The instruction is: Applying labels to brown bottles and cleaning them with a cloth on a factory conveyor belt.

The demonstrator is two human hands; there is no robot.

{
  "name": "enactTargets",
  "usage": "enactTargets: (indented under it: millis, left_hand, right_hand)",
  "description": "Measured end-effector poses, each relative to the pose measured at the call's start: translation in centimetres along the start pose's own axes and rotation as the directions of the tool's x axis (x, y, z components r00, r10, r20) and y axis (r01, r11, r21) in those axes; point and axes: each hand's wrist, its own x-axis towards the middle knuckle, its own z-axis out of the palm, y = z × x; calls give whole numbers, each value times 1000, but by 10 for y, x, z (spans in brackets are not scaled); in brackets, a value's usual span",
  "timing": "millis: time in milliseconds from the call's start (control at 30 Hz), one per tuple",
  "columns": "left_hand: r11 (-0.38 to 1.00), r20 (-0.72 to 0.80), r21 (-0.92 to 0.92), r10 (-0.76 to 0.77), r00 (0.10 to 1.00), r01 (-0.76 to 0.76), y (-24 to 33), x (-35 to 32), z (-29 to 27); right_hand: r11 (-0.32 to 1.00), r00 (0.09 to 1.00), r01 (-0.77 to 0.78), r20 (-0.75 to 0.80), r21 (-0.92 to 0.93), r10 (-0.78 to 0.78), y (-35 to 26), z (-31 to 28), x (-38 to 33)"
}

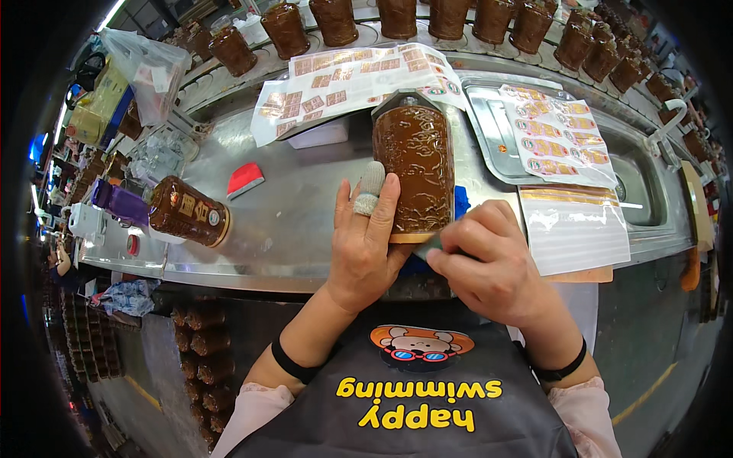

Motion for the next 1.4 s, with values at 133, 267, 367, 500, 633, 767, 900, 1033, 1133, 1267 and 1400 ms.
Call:
enactTargets:
  millis: [133, 267, 367, 500, 633, 767, 900, 1033, 1133, 1267, 1400]
  left_hand:
    - [999, -30, -51, -20, 999, 19, 3, 4, 0]
    - [975, -191, -51, 205, 960, -218, -3, -10, -6]
    - [903, -137, -99, 404, 904, -419, -7, -4, -8]
    - [824, -41, -138, 550, 834, -550, -3, 17, -9]
    - [798, -47, -114, 590, 806, -591, -9, 19, -15]
    - [817, 22, -58, 576, 817, -574, -23, 11, -33]
    - [770, 35, -96, 635, 771, -630, -14, 23, -32]
    - [713, 36, -160, 695, 718, -683, -7, 36, -22]
    - [715, 19, -137, 694, 720, -686, -13, 32, -25]
    - [715, 57, -78, 698, 713, -694, -19, 26, -36]
    - [692, 44, -152, 718, 694, -706, -13, 32, -29]
  right_hand:
    - [996, 998, -2, 57, 89, -3, 1, -11, -4]
    - [944, 968, -187, -115, 272, 225, 14, -16, -23]
    - [836, 886, -333, -160, 437, 436, 13, -5, -37]
    - [815, 865, -348, -175, 464, 469, 15, -3, -37]
    - [811, 850, -349, -206, 470, 485, 20, -3, -42]
    - [764, 819, -369, -202, 530, 536, 26, 0, -51]
    - [748, 817, -356, -202, 559, 540, 27, 6, -49]
    - [738, 815, -375, -181, 561, 551, 25, 8, -47]
    - [733, 808, -384, -179, 561, 561, 26, 7, -49]
    - [692, 779, -403, -173, 599, 603, 28, 9, -53]
    - [683, 787, -389, -162, 618, 595, 28, 13, -53]
